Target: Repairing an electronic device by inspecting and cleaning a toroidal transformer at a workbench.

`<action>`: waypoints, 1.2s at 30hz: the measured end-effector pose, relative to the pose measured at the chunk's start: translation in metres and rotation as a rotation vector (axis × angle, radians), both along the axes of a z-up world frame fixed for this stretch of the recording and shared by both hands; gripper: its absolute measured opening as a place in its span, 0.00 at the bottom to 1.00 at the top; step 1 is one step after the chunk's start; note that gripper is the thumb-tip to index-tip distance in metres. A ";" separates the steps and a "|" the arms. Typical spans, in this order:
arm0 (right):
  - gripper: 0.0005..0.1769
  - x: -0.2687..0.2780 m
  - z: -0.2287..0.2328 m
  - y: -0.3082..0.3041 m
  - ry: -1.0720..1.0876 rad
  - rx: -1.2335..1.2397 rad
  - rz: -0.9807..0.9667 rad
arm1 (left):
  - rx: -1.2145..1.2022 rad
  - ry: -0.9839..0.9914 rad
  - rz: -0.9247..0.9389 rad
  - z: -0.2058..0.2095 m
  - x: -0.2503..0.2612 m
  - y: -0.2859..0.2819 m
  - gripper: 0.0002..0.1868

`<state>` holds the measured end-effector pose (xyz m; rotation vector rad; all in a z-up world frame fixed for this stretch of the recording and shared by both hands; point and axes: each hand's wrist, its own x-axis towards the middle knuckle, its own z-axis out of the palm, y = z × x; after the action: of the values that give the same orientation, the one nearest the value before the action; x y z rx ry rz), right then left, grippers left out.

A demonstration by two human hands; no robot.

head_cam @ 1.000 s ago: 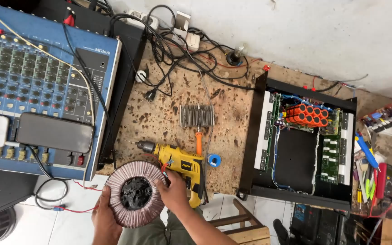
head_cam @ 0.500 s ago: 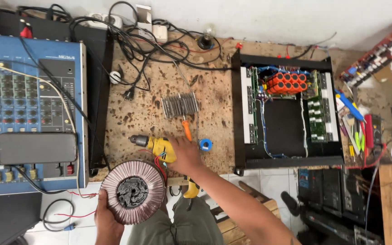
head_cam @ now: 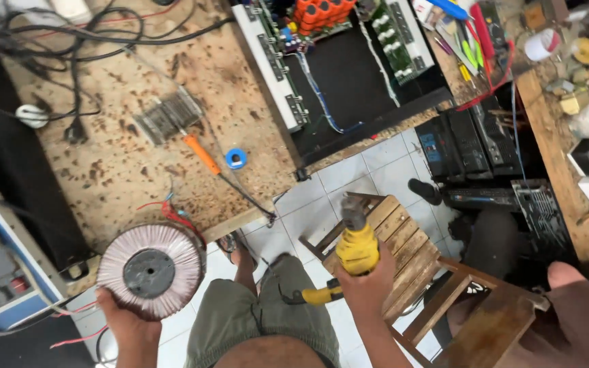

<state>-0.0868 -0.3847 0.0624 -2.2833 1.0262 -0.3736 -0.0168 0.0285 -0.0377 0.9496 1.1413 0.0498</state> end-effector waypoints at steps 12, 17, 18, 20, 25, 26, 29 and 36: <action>0.38 -0.068 -0.278 0.003 0.437 0.599 -0.312 | 0.746 0.105 -0.671 -0.195 -0.127 -0.073 0.48; 0.45 -0.048 -0.459 0.050 0.584 0.623 -0.257 | 1.254 0.205 -1.352 -0.432 -0.113 -0.181 0.57; 0.47 -0.047 -0.502 0.065 0.557 0.564 -0.227 | 1.356 0.229 -1.487 -0.473 -0.109 -0.193 0.59; 0.45 -0.030 -0.564 0.072 0.584 0.563 -0.223 | 1.558 0.283 -1.741 -0.503 -0.085 -0.200 0.63; 0.44 0.011 -0.719 0.090 0.590 0.431 -0.150 | 1.326 0.707 -2.568 -0.394 -0.007 -0.269 0.28; 0.44 0.018 -0.748 0.095 0.549 0.357 -0.108 | 1.336 0.730 -2.529 -0.366 0.008 -0.288 0.28; 0.47 0.056 -0.805 0.092 0.458 0.210 -0.008 | 1.370 0.752 -2.418 -0.306 0.045 -0.346 0.29; 0.53 0.171 -0.888 0.133 0.516 0.148 0.314 | 1.435 0.765 -2.146 -0.287 0.041 -0.340 0.30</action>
<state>0.0837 -0.2514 -0.8259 -2.4029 0.8661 0.4280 0.0244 -0.3112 -0.3244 3.1831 -0.1008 -1.4939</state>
